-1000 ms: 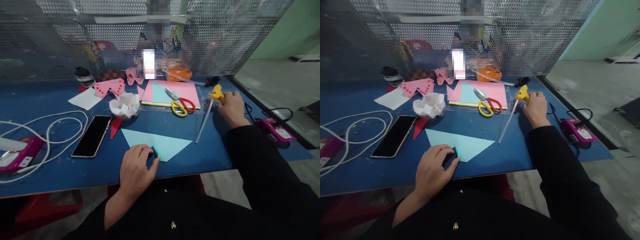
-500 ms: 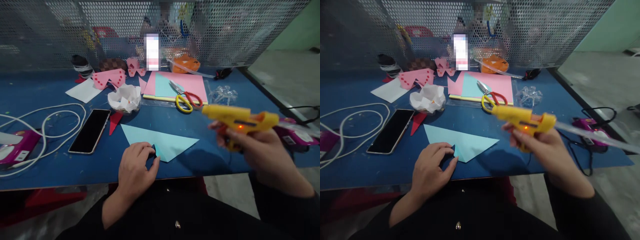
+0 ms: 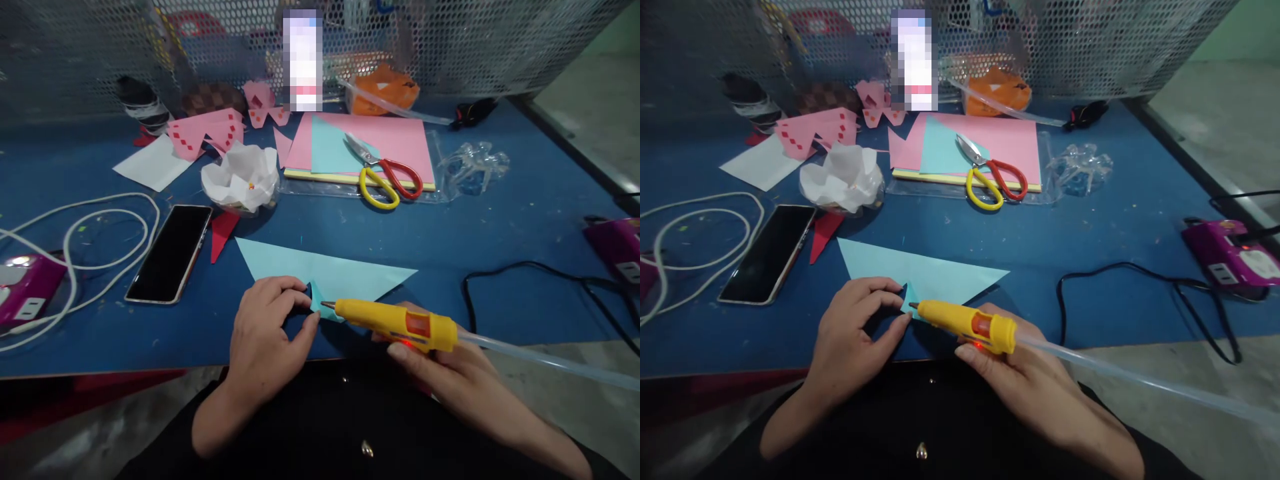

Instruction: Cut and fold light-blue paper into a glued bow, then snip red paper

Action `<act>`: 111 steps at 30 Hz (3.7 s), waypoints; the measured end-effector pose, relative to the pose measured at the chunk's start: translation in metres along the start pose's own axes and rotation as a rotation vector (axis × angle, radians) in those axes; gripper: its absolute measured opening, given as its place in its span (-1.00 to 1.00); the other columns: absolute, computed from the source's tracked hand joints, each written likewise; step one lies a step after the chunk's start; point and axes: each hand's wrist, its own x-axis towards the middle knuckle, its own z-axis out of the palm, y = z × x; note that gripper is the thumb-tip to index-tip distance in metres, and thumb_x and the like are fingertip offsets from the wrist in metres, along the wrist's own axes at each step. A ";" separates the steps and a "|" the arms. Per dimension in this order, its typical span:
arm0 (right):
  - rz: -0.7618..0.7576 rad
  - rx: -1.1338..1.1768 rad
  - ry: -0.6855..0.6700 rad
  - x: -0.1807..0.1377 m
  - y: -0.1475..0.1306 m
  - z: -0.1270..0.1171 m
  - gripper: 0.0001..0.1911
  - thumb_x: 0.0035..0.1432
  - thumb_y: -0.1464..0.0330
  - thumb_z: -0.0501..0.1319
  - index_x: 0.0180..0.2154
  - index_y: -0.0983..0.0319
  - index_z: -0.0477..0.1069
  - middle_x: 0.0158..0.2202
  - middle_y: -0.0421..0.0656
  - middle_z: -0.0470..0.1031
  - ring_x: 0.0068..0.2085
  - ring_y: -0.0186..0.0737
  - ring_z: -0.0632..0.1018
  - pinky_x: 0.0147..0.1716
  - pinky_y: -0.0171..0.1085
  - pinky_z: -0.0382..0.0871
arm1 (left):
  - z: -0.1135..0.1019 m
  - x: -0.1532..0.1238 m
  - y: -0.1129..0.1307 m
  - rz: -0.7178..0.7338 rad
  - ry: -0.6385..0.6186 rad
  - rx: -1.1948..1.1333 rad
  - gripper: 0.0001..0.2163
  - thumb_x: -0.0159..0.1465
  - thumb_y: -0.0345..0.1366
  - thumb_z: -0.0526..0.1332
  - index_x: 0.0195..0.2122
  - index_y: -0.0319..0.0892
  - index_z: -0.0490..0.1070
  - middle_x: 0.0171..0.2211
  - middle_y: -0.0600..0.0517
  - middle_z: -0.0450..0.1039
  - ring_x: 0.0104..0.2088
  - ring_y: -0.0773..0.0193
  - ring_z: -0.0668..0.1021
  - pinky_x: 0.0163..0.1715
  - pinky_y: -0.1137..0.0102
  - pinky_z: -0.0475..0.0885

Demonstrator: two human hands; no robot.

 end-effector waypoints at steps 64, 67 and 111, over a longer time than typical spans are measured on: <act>-0.136 -0.049 -0.102 0.007 -0.010 0.014 -0.85 0.34 0.31 0.11 -0.33 0.12 0.20 -0.44 -0.27 0.31 -0.50 -0.28 0.39 -0.56 -0.28 0.21 | -0.018 0.033 -0.033 0.146 -0.320 -0.200 -0.82 0.31 -0.43 0.18 -0.26 -0.04 0.56 -0.23 0.11 0.57 -0.19 0.27 0.56 -0.19 0.31 0.28; -0.153 -0.070 -0.082 0.006 -0.010 0.014 -0.86 0.34 0.32 0.11 -0.32 0.12 0.20 -0.44 -0.28 0.30 -0.50 -0.29 0.38 -0.56 -0.29 0.21 | -0.018 0.033 -0.034 0.146 -0.319 -0.208 -0.82 0.31 -0.44 0.19 -0.25 -0.05 0.56 -0.23 0.11 0.56 -0.19 0.29 0.55 -0.20 0.32 0.27; -0.148 -0.123 -0.095 0.004 -0.009 0.013 -0.82 0.36 0.31 0.10 -0.33 0.13 0.16 -0.45 -0.30 0.26 -0.51 -0.31 0.36 -0.56 -0.31 0.18 | -0.018 0.033 -0.034 0.143 -0.321 -0.198 -0.83 0.31 -0.42 0.19 -0.25 -0.05 0.56 -0.23 0.10 0.56 -0.19 0.27 0.55 -0.20 0.31 0.28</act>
